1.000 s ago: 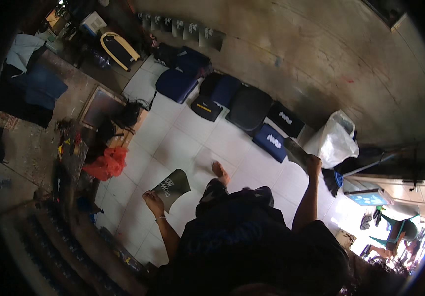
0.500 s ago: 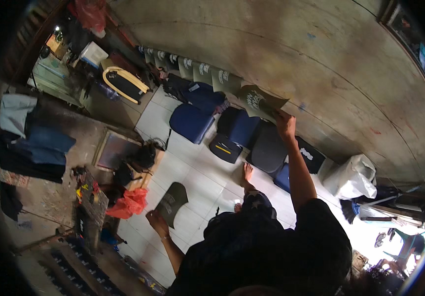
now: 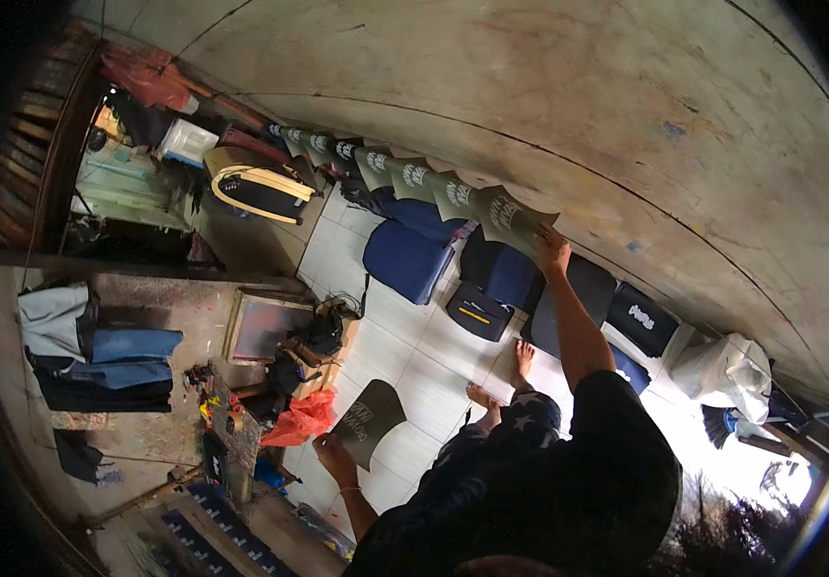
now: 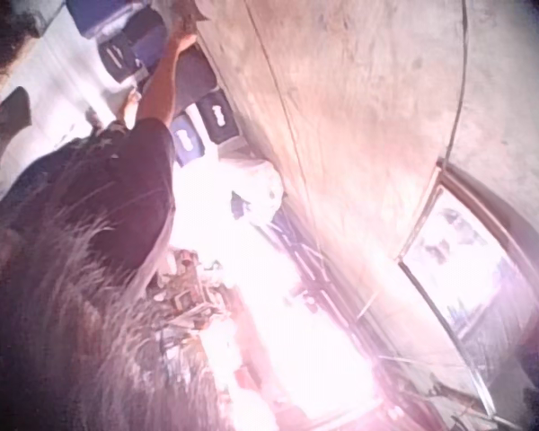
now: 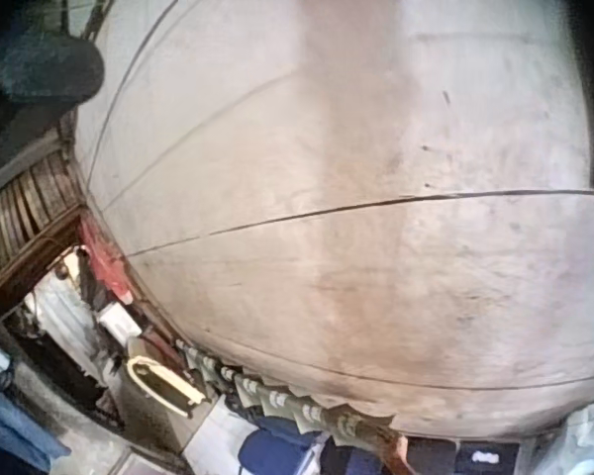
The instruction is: The person picks up printed garment pieces and places them on the floor to dry, repeating the process several times with different pieces.
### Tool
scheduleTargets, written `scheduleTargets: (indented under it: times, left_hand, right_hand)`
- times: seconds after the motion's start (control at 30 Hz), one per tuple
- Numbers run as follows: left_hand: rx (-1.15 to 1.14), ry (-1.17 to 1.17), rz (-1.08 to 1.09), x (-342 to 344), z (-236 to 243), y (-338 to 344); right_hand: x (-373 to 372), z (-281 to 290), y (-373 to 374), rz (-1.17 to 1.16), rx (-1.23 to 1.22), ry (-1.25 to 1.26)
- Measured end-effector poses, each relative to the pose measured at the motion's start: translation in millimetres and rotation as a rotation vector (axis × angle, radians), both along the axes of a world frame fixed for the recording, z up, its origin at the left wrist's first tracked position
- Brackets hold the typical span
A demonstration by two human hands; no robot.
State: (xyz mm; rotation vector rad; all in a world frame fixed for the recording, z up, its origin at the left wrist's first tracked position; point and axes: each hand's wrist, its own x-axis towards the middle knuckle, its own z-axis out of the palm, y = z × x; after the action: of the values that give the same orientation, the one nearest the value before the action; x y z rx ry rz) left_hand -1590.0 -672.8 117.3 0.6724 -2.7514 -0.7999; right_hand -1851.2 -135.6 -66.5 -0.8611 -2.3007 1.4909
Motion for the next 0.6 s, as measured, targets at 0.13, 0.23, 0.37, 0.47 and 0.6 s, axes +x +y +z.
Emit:
scheduleTargets:
  times: [0.13,0.23,0.37,0.47,0.6]
  left_hand:
    - [0.135,0.097,-0.106,-40.2,2.3,31.8]
    - [0.335,0.069,-0.186,-69.6,26.6,63.6]
    - [0.493,0.098,-0.389,-105.6,33.3,96.2]
    - [0.545,0.094,-0.583,-132.1,37.1,127.8]
    - [0.673,-0.044,-0.709,-154.5,39.8,159.7]
  right_hand:
    - [11.5,-6.7,2.8,-0.083,-0.038,0.085]
    - [34.4,9.2,-5.3,-0.135,0.047,0.087]
    - [92.0,10.9,-39.1,0.254,0.011,-0.009]
    - [126.7,69.6,-97.8,0.41,-0.736,0.2]
    - [148.4,168.9,-102.3,0.492,-0.787,0.209]
